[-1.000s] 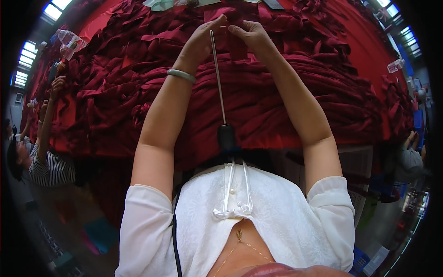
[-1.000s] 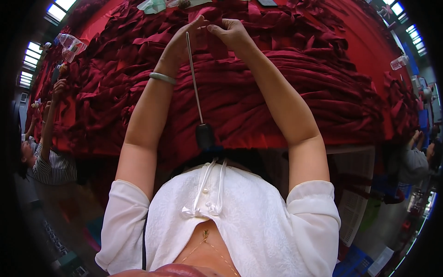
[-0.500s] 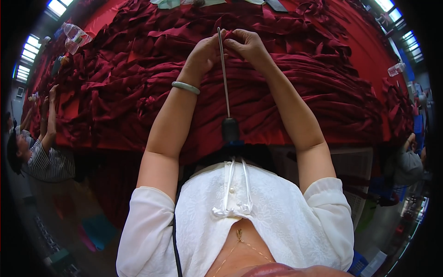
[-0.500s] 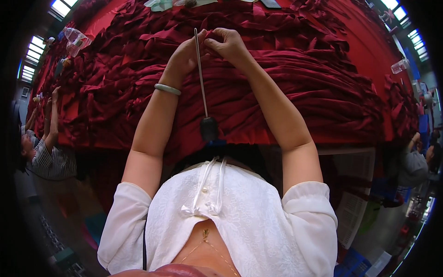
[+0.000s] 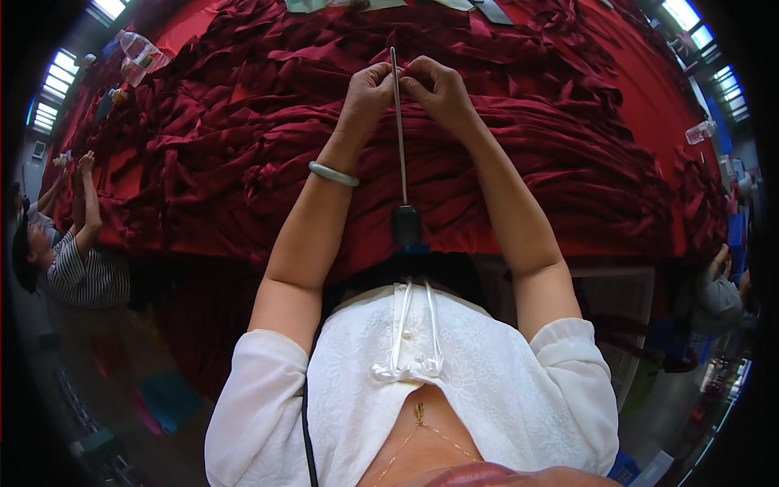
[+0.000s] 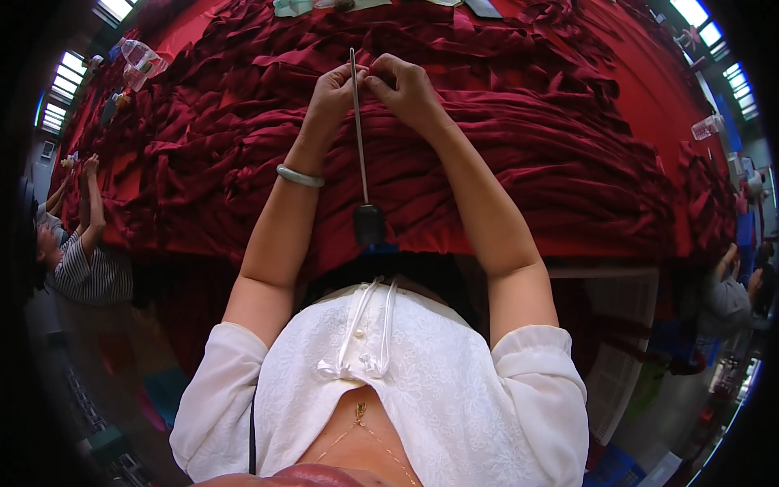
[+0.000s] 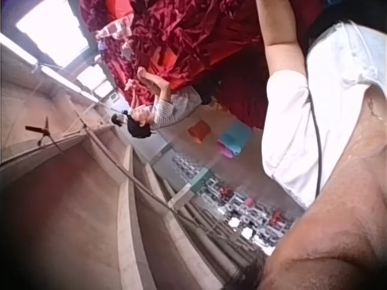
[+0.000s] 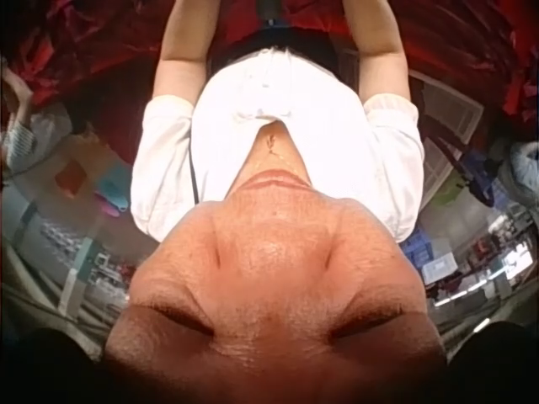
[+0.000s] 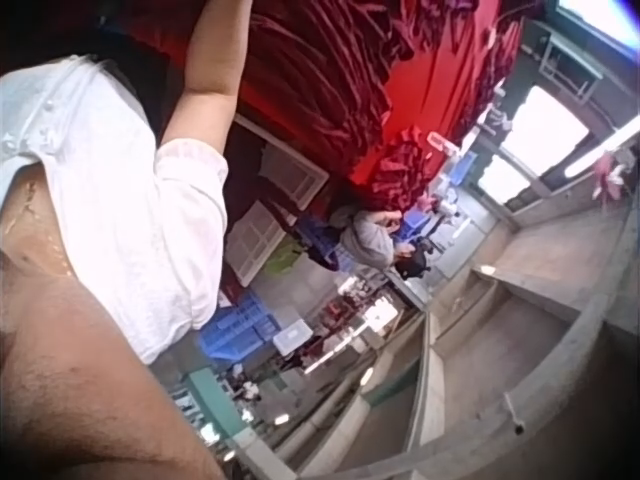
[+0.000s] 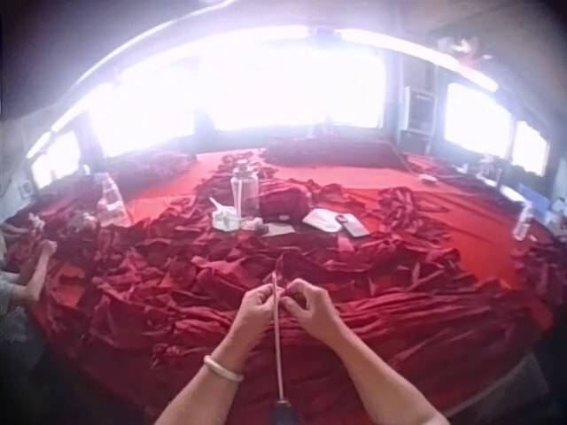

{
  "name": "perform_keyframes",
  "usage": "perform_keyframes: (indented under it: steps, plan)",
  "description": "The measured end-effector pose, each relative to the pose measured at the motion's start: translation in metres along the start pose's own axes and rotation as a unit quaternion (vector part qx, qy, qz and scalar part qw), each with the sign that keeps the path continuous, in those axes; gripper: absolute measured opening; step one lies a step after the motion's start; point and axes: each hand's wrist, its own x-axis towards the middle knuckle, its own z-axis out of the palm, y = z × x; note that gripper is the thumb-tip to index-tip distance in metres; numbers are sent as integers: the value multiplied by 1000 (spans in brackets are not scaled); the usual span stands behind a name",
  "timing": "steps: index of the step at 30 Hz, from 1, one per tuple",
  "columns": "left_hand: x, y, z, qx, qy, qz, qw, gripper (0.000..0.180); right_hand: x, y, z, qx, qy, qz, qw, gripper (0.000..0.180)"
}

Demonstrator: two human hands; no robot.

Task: The person turns red fabric pieces inside out using a specialized metal rod tool at a work table.

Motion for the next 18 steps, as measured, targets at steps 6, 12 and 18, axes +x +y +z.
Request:
perform_keyframes:
  steps: [6, 12, 18]
  plan:
    - [-13, 4, 15, -75, 29, 5, 997, 9, -4, 14, -10, 113, -35, 84, 989, 12]
    - [-16, 3, 11, -64, 35, 19, 997, 9, -3, 8, -2, -101, 28, 17, 994, 9]
    - [3, 29, 15, 15, 111, 110, 988, 10, 31, -10, 3, -209, 114, -100, 966, 7]
